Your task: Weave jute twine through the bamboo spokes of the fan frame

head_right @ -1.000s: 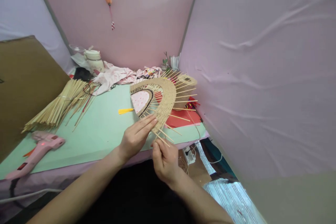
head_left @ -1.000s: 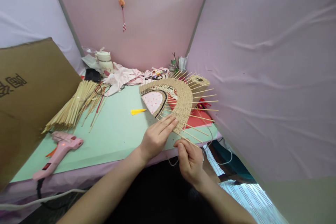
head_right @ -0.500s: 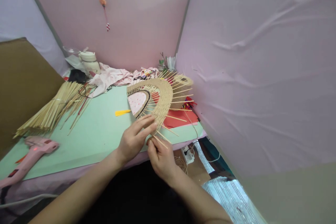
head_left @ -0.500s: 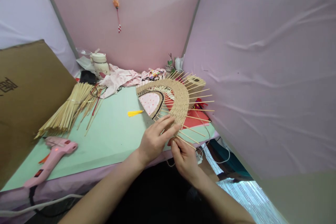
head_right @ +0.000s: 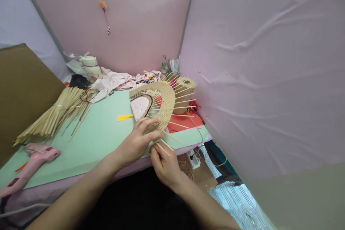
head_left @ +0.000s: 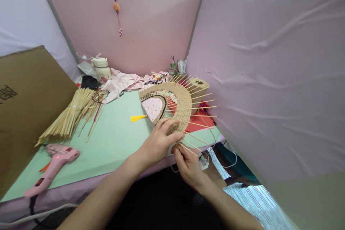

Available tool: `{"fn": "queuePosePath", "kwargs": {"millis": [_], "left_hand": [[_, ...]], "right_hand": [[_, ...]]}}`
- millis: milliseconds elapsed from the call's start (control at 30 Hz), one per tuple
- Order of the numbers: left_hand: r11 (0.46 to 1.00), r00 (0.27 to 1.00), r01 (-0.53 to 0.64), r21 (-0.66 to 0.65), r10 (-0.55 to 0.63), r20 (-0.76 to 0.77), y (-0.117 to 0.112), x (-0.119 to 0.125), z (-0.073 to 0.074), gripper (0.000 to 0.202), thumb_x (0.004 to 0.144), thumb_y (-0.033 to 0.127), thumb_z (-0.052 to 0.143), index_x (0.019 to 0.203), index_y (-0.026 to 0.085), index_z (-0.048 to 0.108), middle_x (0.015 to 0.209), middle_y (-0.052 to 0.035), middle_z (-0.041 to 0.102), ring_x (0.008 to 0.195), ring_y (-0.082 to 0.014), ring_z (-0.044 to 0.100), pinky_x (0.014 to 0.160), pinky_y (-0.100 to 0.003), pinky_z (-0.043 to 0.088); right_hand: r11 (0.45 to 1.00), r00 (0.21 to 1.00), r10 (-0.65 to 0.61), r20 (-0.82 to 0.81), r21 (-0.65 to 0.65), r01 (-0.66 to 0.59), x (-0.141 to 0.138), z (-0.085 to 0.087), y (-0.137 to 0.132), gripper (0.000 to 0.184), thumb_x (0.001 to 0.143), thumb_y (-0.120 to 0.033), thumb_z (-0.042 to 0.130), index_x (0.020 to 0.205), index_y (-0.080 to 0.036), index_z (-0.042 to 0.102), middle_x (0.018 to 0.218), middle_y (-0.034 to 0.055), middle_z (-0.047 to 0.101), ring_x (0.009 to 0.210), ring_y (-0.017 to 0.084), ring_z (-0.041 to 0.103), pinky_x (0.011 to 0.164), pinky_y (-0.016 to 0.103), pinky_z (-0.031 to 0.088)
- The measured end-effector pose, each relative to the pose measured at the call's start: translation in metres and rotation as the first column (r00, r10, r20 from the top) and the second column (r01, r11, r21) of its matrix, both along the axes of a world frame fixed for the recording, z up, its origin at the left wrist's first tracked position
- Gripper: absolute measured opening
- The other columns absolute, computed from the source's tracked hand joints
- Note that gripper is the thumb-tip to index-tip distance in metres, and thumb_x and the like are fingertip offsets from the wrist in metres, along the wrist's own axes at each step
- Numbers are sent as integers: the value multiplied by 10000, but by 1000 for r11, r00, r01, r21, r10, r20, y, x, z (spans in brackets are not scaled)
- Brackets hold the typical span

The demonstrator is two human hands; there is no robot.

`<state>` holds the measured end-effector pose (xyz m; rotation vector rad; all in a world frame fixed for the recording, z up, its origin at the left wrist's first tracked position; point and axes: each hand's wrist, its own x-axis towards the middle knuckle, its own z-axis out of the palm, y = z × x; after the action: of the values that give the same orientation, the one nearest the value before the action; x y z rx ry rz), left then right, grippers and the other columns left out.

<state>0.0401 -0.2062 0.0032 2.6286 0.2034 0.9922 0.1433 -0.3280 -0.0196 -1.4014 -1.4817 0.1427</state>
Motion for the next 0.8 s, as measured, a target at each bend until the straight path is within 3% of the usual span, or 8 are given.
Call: {"fn": "queuePosePath", "kwargs": {"millis": [167, 267, 400, 500, 700, 800], "left_hand": [[991, 990, 127, 36, -124, -70, 3, -1, 15, 525, 849, 49, 461, 1324, 269, 501, 1311, -108, 475, 1225, -240, 407, 1030, -470, 427], [984, 968, 166, 56, -152, -202, 7, 2, 29, 531, 803, 38, 499, 1273, 278, 558, 1252, -116, 489, 1194, -269, 431, 959, -464, 476], [981, 966, 177, 84, -157, -206, 10, 5, 39, 474, 791, 31, 512, 1203, 249, 600, 1206, -122, 505, 1145, -266, 469, 918, -444, 499], [983, 972, 170, 75, -155, -175, 10, 3, 37, 463, 810, 46, 509, 1224, 240, 581, 1212, -124, 515, 1165, -261, 471, 947, -438, 488], [982, 981, 179, 52, -174, -90, 14, -4, 24, 629, 809, 15, 476, 1384, 267, 443, 1309, -111, 491, 1232, -238, 447, 1046, -452, 422], [983, 985, 175, 60, -174, -24, 15, -5, 18, 603, 803, -5, 465, 1348, 253, 481, 1309, -105, 495, 1225, -224, 457, 1039, -432, 432]], "right_hand": [[999, 999, -30, 43, -36, 32, -1, -2, -2, 288, 946, -186, 393, 663, -193, 445, 626, -25, 452, 588, 98, 420, 582, 228, 346], [998, 996, -37, 76, -45, 40, -1, -4, -3, 286, 946, -190, 397, 666, -192, 457, 625, -23, 467, 587, 99, 435, 580, 230, 345], [998, 996, -24, 91, -52, 29, 0, -6, -3, 277, 950, -200, 391, 686, -191, 474, 633, -20, 479, 590, 103, 445, 577, 231, 344], [999, 996, -19, 83, -36, 22, 0, -7, -2, 279, 947, -199, 398, 673, -193, 451, 630, -24, 463, 582, 99, 432, 574, 227, 339], [999, 999, -34, 24, -5, 34, 0, -5, -2, 276, 948, -215, 408, 676, -191, 450, 628, -29, 445, 577, 97, 415, 570, 222, 339], [999, 999, -38, -11, -32, 37, 0, -4, -3, 274, 957, -240, 396, 708, -186, 497, 642, -18, 482, 596, 106, 452, 588, 226, 369]]}}
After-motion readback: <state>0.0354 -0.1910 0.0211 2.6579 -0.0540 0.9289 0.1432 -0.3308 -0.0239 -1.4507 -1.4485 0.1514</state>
